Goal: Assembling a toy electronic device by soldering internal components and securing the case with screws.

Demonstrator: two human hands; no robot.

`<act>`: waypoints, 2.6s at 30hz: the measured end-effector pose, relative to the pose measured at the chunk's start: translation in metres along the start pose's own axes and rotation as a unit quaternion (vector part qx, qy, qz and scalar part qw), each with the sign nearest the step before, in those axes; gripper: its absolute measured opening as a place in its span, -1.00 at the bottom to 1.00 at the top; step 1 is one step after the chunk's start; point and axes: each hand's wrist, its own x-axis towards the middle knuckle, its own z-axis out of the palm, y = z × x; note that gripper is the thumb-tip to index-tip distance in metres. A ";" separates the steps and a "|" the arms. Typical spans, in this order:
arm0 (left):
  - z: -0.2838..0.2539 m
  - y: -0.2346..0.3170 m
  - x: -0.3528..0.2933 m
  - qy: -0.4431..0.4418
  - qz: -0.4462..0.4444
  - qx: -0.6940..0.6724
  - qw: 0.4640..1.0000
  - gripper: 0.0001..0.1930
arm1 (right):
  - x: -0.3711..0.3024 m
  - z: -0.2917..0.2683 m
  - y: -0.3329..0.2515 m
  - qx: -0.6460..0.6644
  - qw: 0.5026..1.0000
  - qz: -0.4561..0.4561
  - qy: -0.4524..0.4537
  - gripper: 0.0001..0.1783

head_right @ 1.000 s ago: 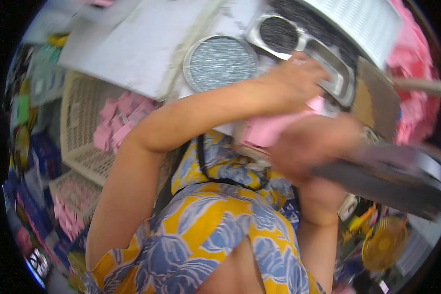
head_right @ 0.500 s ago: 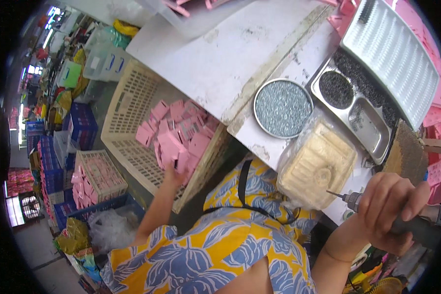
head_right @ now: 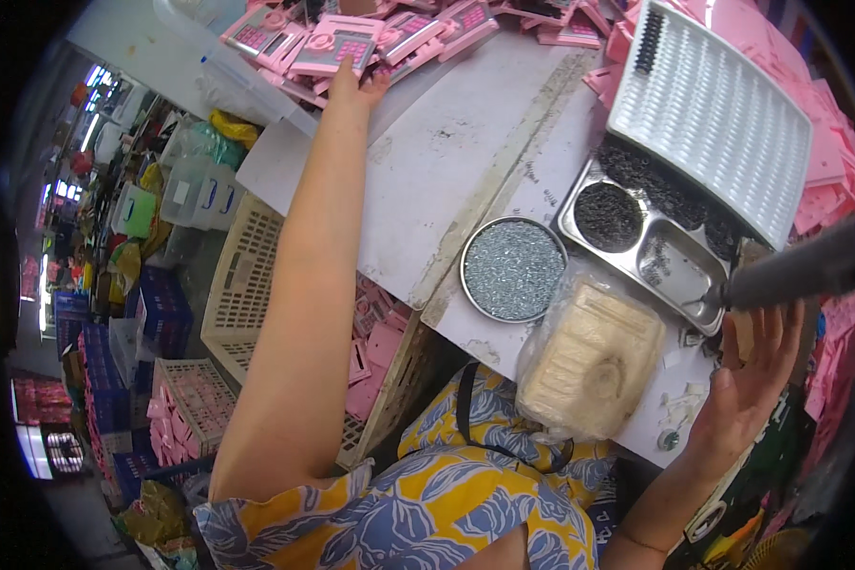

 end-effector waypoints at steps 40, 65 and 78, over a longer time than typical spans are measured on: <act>-0.129 -0.141 -0.411 -0.691 0.287 0.521 0.411 -0.70 | -0.052 -0.061 0.079 -0.286 0.896 0.200 -0.275 -0.66; -0.145 -0.147 -0.431 -0.621 0.263 0.502 0.542 -0.84 | -0.105 -0.027 0.035 -0.363 0.844 -0.049 -0.392 -0.55; -0.183 -0.121 -0.445 -0.650 0.158 0.630 0.394 -0.83 | -0.136 0.047 0.054 -0.368 0.887 -0.103 -0.259 -0.77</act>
